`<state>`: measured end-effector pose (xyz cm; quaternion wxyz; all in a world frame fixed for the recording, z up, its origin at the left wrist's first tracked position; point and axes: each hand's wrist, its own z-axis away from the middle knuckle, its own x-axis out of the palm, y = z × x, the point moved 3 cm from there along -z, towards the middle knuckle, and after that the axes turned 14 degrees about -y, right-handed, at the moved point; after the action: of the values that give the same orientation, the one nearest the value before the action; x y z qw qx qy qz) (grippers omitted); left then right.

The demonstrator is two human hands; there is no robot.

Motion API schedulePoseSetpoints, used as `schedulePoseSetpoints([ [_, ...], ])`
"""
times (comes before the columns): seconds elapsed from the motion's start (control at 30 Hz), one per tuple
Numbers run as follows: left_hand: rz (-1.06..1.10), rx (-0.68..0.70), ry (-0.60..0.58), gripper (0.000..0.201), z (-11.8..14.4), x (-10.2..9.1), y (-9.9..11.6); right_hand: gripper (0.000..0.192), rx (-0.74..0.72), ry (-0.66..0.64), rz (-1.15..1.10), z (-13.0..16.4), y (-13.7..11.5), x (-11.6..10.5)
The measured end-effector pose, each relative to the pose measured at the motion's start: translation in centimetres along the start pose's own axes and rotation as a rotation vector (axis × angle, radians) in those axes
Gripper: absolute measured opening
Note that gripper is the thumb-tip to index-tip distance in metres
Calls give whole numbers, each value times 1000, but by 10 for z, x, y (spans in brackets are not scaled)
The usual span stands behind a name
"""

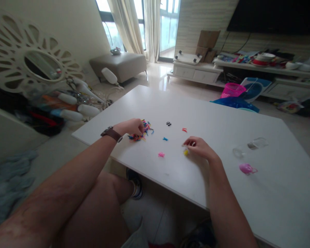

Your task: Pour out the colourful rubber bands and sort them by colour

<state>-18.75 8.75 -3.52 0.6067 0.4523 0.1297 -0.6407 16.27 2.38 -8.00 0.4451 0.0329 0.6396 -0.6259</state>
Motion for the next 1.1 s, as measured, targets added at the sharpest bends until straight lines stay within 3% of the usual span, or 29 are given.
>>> schedulePoseSetpoints([
  [0.2, 49, 44, -80, 12, -5, 10, -12, 16, -35, 113, 28, 0, -4, -3],
  [0.5, 48, 135, -78, 9, -12, 16, -13, 18, -36, 96, 46, -1, -5, -1],
  [1.1, -17, 104, -126, 7, -13, 12, -18, 15, -3, 79, 49, -1, -6, 1],
])
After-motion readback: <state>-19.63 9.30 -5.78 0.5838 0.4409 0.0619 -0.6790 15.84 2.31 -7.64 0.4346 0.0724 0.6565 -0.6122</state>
